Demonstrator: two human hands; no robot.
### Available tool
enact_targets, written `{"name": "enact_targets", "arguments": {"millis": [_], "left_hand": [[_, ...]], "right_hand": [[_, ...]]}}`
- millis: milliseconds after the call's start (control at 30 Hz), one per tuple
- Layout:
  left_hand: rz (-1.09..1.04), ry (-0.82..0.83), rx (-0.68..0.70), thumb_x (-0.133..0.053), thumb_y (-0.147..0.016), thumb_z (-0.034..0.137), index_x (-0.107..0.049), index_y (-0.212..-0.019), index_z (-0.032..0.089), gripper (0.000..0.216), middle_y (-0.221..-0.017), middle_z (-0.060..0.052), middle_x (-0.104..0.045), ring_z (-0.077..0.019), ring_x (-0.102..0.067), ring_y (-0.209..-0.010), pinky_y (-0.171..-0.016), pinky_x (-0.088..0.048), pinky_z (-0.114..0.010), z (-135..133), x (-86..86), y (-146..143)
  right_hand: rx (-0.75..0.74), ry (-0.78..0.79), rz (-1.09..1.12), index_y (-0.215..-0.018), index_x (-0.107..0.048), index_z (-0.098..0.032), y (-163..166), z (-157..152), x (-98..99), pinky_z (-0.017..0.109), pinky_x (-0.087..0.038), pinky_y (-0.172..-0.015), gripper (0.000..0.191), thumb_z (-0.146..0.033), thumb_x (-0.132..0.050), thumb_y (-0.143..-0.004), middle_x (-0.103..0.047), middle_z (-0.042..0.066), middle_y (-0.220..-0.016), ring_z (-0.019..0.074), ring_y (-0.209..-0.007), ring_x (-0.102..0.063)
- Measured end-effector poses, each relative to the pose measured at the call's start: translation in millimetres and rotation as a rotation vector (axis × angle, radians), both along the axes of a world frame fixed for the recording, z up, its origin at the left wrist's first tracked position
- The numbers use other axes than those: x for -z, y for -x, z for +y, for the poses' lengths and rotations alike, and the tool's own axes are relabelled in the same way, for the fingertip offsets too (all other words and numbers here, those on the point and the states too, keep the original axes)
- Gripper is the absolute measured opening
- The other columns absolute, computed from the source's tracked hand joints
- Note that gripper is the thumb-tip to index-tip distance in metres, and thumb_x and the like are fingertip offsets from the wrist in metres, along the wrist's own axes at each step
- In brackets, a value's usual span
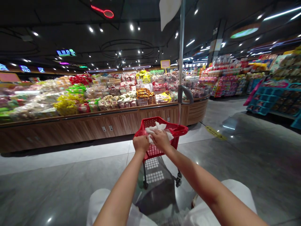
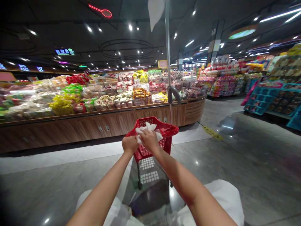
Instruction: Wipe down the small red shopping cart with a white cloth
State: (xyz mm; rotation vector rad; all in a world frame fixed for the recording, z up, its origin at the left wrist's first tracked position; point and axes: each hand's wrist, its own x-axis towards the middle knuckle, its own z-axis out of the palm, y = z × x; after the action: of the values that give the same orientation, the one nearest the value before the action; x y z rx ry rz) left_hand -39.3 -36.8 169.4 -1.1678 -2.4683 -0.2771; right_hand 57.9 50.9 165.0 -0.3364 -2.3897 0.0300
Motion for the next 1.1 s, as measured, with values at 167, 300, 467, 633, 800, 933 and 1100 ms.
{"name": "enact_targets", "arguments": {"millis": [167,300,467,633,800,933,1100], "left_hand": [[0.014,-0.043,-0.014,-0.024,-0.090,0.034,-0.076,-0.085,0.013,0.057,-0.082,-0.015,-0.073,-0.0249,-0.066,-0.074,-0.070,-0.038,-0.035,-2,1.5,5],[0.003,-0.083,-0.039,-0.026,-0.089,0.036,-0.077,-0.085,0.013,0.056,-0.080,-0.015,-0.073,-0.0247,-0.065,-0.074,-0.070,-0.038,-0.034,1,2.7,1],[-0.027,-0.092,-0.091,-0.027,-0.089,0.035,-0.076,-0.087,0.012,0.054,-0.081,-0.015,-0.073,-0.0258,-0.065,-0.075,-0.071,-0.038,-0.036,12,2.7,-13],[-0.025,-0.048,-0.058,-0.026,-0.090,0.037,-0.075,-0.089,0.012,0.056,-0.083,-0.015,-0.073,-0.0258,-0.065,-0.076,-0.071,-0.038,-0.036,16,1.2,-16],[-0.007,-0.031,-0.017,-0.026,-0.090,0.036,-0.076,-0.088,0.014,0.055,-0.083,-0.014,-0.073,-0.0251,-0.066,-0.075,-0.070,-0.038,-0.035,8,0.3,-7],[-0.008,-0.058,-0.025,-0.028,-0.089,0.037,-0.076,-0.085,0.015,0.053,-0.082,-0.013,-0.073,-0.0249,-0.066,-0.076,-0.071,-0.038,-0.035,2,1.1,-2],[-0.028,-0.069,-0.091,-0.025,-0.089,0.037,-0.076,-0.087,0.012,0.057,-0.081,-0.016,-0.073,-0.0275,-0.065,-0.076,-0.071,-0.037,-0.037,10,2.4,-9]], "right_hand": [[0.027,-0.042,0.028,-0.123,-0.059,-0.025,-51,58,6.5,0.034,-0.039,-0.093,0.033,-0.029,-0.041,-0.096,-0.061,0.006,-0.124,0.0213,-0.114,-0.053],[0.153,-0.036,0.015,-0.115,-0.064,-0.021,-85,97,10.2,0.034,-0.040,-0.093,0.033,-0.025,-0.038,-0.095,-0.067,0.008,-0.110,0.0213,-0.103,-0.058],[0.204,-0.007,0.092,-0.113,-0.064,-0.019,-58,70,9.1,0.034,-0.041,-0.088,0.034,-0.028,-0.037,-0.095,-0.065,0.010,-0.113,0.0224,-0.102,-0.058],[0.061,-0.064,0.077,-0.114,-0.064,-0.022,-16,22,7.4,0.038,-0.039,-0.092,0.032,-0.028,-0.039,-0.095,-0.060,0.008,-0.125,0.0246,-0.111,-0.053],[0.021,-0.125,0.063,-0.119,-0.061,-0.022,-40,50,15.2,0.037,-0.038,-0.095,0.031,-0.028,-0.042,-0.095,-0.058,0.008,-0.128,0.0238,-0.121,-0.048],[0.140,-0.077,0.057,-0.116,-0.062,-0.022,-82,98,21.8,0.035,-0.039,-0.097,0.031,-0.026,-0.040,-0.095,-0.062,0.007,-0.122,0.0212,-0.115,-0.052],[0.238,-0.017,0.065,-0.113,-0.065,-0.019,-77,95,19.5,0.037,-0.040,-0.094,0.034,-0.028,-0.037,-0.096,-0.063,0.010,-0.118,0.0227,-0.107,-0.057]]}}
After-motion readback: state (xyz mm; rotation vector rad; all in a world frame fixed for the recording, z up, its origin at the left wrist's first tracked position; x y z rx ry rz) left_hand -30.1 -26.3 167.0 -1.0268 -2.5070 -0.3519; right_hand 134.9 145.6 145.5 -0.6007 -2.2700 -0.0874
